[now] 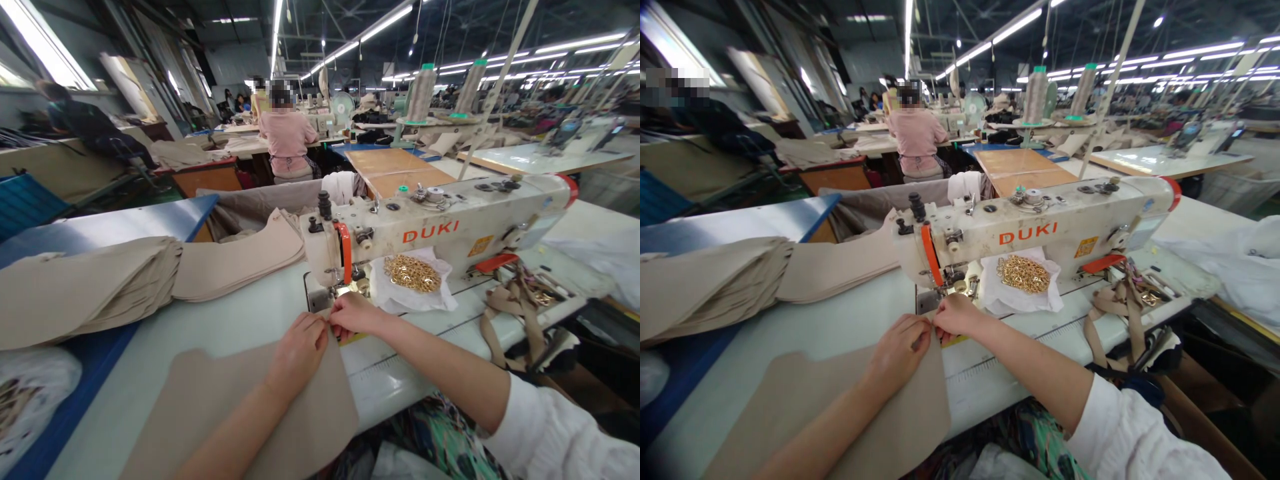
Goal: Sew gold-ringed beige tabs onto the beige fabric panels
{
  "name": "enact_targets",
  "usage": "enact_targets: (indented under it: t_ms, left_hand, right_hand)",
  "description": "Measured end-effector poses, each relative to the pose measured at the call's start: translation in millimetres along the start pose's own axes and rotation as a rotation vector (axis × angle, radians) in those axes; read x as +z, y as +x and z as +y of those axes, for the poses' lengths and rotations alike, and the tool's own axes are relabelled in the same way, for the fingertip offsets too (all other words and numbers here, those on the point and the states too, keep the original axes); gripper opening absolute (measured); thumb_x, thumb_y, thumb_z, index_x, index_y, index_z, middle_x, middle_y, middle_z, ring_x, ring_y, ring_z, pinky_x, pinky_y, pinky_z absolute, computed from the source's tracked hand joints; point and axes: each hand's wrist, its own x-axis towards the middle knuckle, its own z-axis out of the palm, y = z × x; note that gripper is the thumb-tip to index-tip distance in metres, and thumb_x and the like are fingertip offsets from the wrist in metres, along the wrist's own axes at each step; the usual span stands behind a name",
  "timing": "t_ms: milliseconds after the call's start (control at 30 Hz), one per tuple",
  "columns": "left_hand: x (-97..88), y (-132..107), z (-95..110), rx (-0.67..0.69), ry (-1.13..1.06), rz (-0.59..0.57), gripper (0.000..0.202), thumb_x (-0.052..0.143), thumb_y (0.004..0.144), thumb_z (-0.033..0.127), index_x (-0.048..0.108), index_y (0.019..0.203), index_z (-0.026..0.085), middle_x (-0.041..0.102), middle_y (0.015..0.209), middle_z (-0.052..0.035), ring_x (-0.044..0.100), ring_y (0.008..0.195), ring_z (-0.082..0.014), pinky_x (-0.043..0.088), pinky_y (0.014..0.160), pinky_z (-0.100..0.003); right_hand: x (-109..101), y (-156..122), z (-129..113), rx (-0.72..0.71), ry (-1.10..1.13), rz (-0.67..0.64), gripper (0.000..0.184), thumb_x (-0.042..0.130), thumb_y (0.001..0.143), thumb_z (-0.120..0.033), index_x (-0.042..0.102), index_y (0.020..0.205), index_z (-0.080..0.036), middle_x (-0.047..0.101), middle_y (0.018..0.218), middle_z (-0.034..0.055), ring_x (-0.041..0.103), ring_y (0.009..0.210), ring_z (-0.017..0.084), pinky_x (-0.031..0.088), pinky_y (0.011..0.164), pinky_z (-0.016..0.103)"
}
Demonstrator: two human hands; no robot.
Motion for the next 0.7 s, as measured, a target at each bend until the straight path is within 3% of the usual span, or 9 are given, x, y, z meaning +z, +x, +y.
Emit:
enact_targets:
  t_ms: [200,367,433,700]
  left_hand:
    - [-1.7,2.1,-0.5,-0.032,-0.048,-0.001,0.016,0.047,0.082,0.01,0.056,0.073,0.019,0.063,0.074,-0.0043,0.057,0.076,-0.0194,0.051,0.071,-0.032]
    - [-2.9,2.5,1.2,-0.041,-0.07,0.001,0.017,0.046,0.082,0.011,0.056,0.073,0.02,0.064,0.074,-0.0039,0.057,0.075,-0.0186,0.051,0.072,-0.032]
    - [-2.5,2.7,1.4,-0.044,-0.07,0.01,0.018,0.045,0.082,0.01,0.057,0.073,0.02,0.064,0.075,-0.0038,0.057,0.076,-0.0182,0.051,0.073,-0.033]
    - [-1.9,4.0,0.8,-0.019,-0.083,0.037,0.019,0.044,0.084,0.012,0.056,0.072,0.02,0.063,0.072,-0.0032,0.058,0.073,-0.0175,0.051,0.07,-0.031]
  right_hand:
    - [-0.8,-25.4,15.5,-0.207,-0.23,0.222,0.014,0.052,0.082,-0.015,0.066,0.081,-0.017,0.069,0.085,0.0069,0.063,0.084,0.021,0.045,0.077,0.031]
    - [3.7,-53.4,45.8,-0.693,-0.692,0.228,0.016,0.05,0.089,-0.015,0.066,0.093,-0.017,0.065,0.089,0.0073,0.055,0.088,0.02,0.044,0.08,0.03]
    - [3.0,-60.4,52.1,-0.807,-0.807,0.198,0.017,0.05,0.091,-0.017,0.063,0.101,-0.015,0.063,0.094,0.0087,0.052,0.092,0.02,0.044,0.083,0.031]
    - [-2.7,-61.7,50.0,-0.889,-0.939,0.2,0.021,0.046,0.094,-0.018,0.058,0.111,-0.013,0.059,0.116,0.0107,0.049,0.108,0.02,0.041,0.093,0.034]
